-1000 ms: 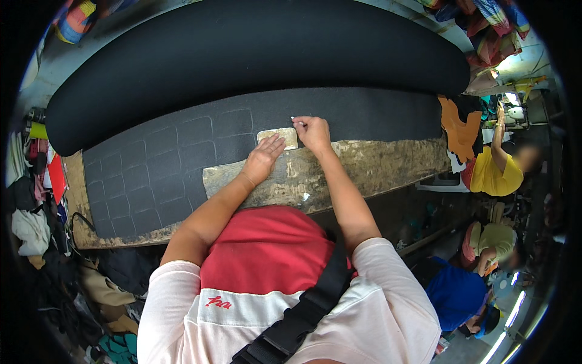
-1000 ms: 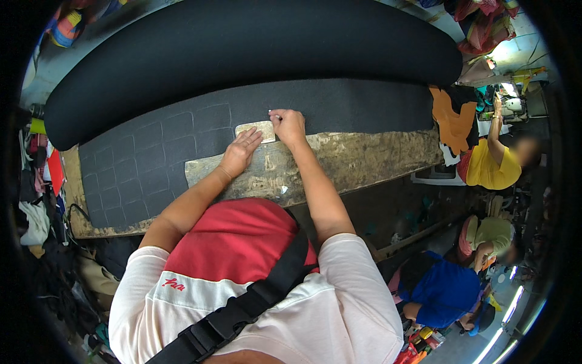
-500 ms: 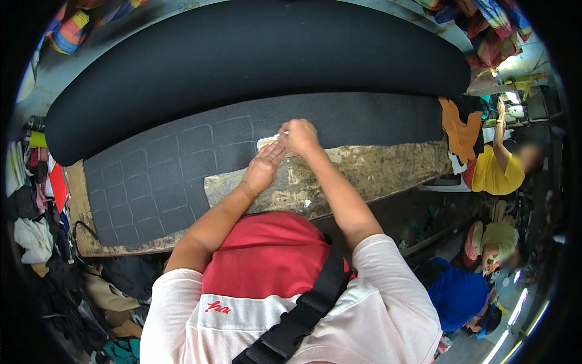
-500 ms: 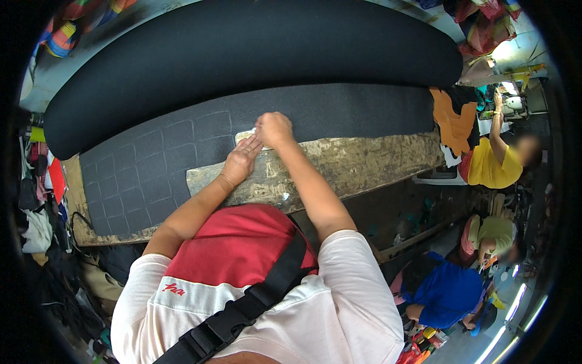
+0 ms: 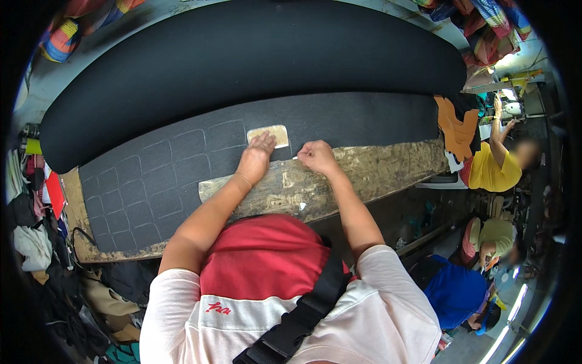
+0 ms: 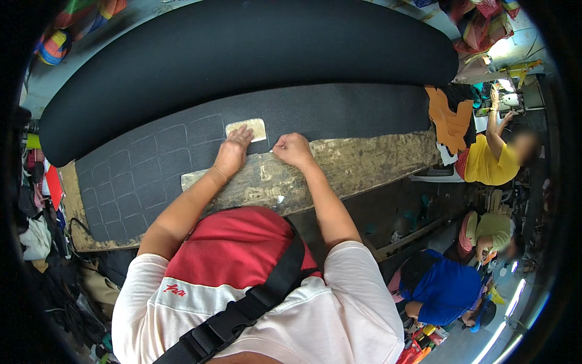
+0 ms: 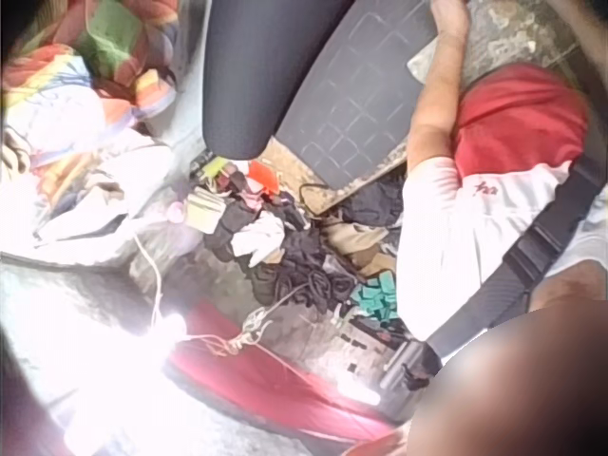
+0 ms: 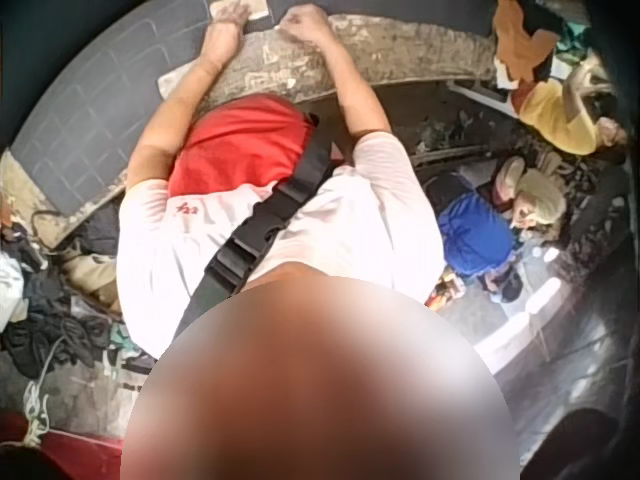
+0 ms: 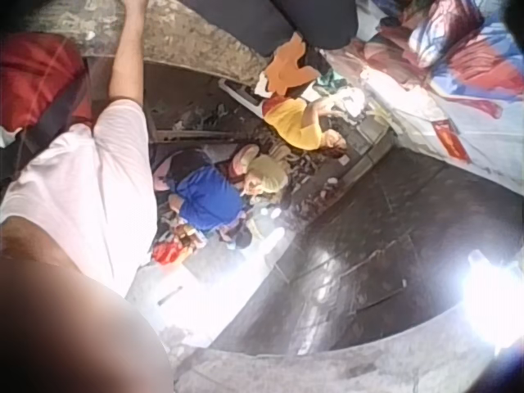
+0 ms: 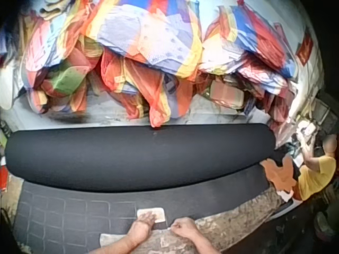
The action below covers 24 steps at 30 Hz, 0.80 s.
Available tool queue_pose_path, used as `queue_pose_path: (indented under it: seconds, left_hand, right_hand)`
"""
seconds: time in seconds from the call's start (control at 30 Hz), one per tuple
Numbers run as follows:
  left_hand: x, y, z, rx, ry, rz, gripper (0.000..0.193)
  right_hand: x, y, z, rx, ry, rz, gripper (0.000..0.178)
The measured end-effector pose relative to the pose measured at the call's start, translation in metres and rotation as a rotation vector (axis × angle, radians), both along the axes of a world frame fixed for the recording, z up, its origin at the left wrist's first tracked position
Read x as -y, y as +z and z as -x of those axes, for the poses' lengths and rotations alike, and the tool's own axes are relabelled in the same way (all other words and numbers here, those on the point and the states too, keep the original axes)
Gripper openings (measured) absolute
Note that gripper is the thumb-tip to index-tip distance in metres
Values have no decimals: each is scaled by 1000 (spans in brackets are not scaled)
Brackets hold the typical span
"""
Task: The person uses a small rectangular template and a white marking tool to trace outlines on a large black fabric sheet laid on a workbench. They repeatedly reposition the template and draw adjacent rectangular sections across the fabric surface.
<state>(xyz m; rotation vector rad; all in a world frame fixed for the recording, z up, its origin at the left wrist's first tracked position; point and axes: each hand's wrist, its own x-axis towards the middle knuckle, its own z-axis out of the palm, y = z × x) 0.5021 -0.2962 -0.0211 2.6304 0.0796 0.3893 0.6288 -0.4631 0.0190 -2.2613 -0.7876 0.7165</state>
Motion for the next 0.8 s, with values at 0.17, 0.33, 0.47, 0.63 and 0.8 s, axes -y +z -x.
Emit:
queue_pose_path:
  seconds: [0.17, 0.33, 0.47, 0.63, 0.8]
  left_hand:
    - [-24, -3, -18, 64, 3, 89, 33]
    - [-17, -6, -15, 86, 48, 62, 34]
    - [-15, -2, -16, 55, 75, 46, 35]
    - [-13, -2, -15, 83, 104, 87, 35]
    - [-17, -5, -16, -5, 109, 174, 34]
  right_hand:
    - [3, -12, -6, -112, -11, -54, 9]
    - [-12, 0, -17, -122, -18, 56, 10]
    - [-38, 11, -32, -3, -27, 120, 10]
    - [-88, 6, -29, 218, 12, -154, 11]
    - [-141, -2, -16, 173, 153, -75, 16]
